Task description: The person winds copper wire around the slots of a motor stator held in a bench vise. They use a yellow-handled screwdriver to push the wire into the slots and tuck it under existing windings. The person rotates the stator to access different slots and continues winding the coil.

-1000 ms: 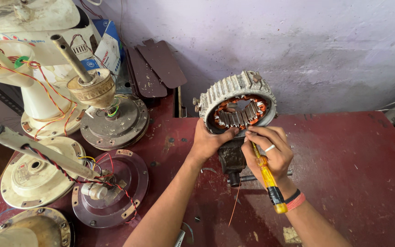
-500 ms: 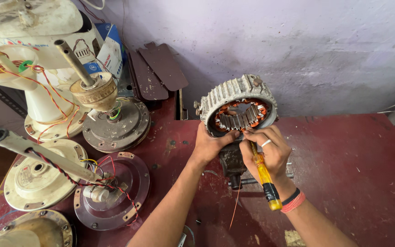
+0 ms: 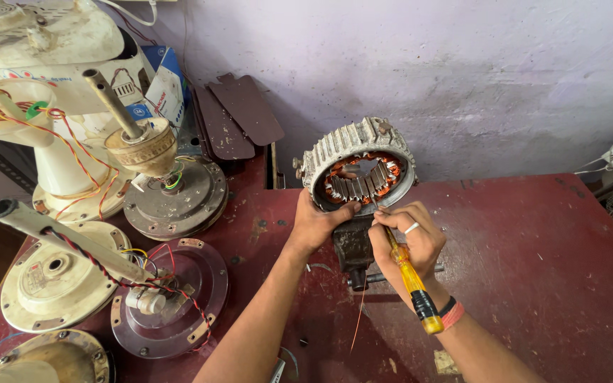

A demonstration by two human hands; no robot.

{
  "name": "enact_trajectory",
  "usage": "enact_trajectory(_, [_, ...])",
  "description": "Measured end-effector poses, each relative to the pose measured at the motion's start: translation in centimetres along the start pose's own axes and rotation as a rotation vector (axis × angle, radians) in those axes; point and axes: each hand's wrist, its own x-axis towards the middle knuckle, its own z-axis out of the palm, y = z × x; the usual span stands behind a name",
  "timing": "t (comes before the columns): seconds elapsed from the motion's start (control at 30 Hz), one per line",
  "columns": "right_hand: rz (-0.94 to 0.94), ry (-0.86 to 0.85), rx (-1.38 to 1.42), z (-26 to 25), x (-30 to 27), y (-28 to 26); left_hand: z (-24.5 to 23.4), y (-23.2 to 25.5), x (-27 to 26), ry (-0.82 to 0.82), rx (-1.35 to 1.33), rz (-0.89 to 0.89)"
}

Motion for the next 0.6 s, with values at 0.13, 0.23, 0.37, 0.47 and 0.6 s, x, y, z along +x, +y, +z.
enact_trajectory(0.13, [0.017, 0.026, 0.015, 0.0, -0.3, -0.1, 0.2, 0.3, -0.1, 0.007, 0.019, -0.009])
enact_trajectory(0.23, [0.05, 0.034, 0.056, -0.2, -0.6, -0.5, 0.3, 0.6, -0.1, 0.013, -0.028, -0.011])
enact_trajectory(0.37, [0.114, 0.016, 0.065, -1.1, -0.7, -0.9, 0.4, 0.7, -0.2, 0.029, -0.011, 0.003])
enact_trajectory(0.47, [0.244, -0.038, 0.052, -1.5, -0.4, -0.5, 0.5, 0.6, -0.3, 0.038, -0.013, 0.0])
enact_trajectory(0.6, [0.183, 0.008, 0.08, -0.9, -0.8, 0.1, 0.4, 0.1, -0.1, 0.039, -0.02, -0.007])
